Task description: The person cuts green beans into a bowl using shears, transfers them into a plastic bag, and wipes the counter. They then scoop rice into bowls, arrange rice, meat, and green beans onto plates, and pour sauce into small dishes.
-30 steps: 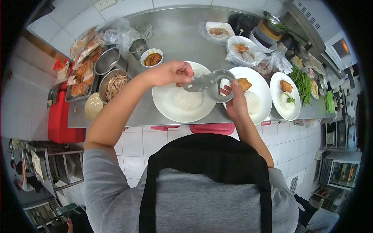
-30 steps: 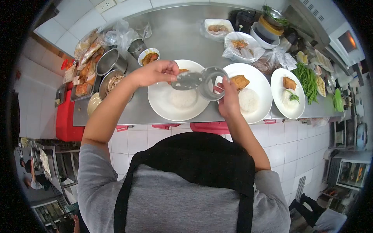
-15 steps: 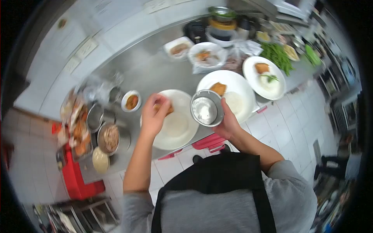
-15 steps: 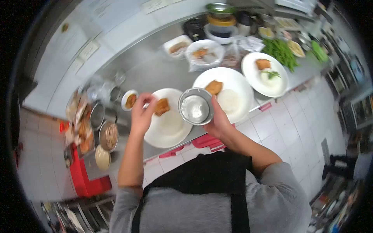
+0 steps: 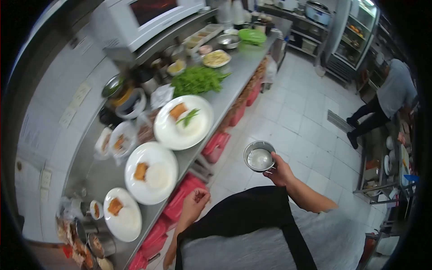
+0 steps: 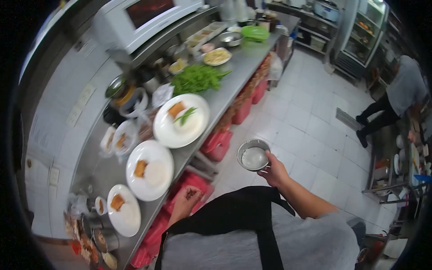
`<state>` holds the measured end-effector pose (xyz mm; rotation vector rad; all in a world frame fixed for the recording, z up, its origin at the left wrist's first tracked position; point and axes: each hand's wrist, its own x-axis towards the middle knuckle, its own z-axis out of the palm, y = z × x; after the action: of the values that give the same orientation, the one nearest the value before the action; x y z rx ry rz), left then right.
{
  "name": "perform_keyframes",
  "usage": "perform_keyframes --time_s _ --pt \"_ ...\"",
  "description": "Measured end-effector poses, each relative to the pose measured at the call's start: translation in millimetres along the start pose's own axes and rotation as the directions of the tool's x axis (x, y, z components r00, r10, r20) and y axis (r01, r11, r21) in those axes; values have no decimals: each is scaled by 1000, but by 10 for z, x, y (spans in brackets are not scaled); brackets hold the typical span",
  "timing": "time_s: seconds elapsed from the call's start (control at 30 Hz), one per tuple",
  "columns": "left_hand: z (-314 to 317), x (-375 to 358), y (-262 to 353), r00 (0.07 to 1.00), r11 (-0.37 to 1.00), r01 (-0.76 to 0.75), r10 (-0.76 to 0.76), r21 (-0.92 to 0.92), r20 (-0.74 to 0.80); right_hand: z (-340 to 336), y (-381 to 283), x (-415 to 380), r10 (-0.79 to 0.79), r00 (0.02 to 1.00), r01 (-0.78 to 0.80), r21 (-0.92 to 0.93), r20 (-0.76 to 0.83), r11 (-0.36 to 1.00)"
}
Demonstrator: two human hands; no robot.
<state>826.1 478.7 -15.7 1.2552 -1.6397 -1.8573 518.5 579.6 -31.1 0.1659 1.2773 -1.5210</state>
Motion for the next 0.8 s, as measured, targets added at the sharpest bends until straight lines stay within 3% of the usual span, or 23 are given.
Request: perform_keyframes --time_s 0.13,0.3,0.37,0.4,0.43,0.53,0.63,0.73,0.8 --pt "919 864 429 984 991 -123 128 -47 121 -795 -613 234 -82 996 76 126 39 989" --pt "1839 1761 859 938 974 -181 130 135 320 -1309 -1286 665 -162 985 143 255 52 956" --pt "2134 2130 1064 937 942 -199 103 269 333 -1420 -1599 906 -208 977 185 312 39 932" --pt "2260 2351 1150 936 918 -211 92 335 339 -1476 -1754 1045 -244 970 231 323 -1 918" --pt "2362 2660 1067 919 911 -297 192 285 344 -1529 -1901 1195 -281 959 279 334 -41 901" --pt "2707 3532 1222 912 842 -331 171 425 372 -1738 -2383 1697 -313 939 345 361 -145 866" --pt "3112 4447 1455 924 871 -301 165 389 346 -1970 -2904 2189 -282 920 371 375 -270 849" --pt "3604 5298 1835 849 893 -420 324 162 418 -2216 -3495 2647 -266 928 354 394 -260 848" --pt "3931 5697 2325 838 834 -419 202 360 508 -2330 -3864 2949 -286 890 419 390 -355 820"
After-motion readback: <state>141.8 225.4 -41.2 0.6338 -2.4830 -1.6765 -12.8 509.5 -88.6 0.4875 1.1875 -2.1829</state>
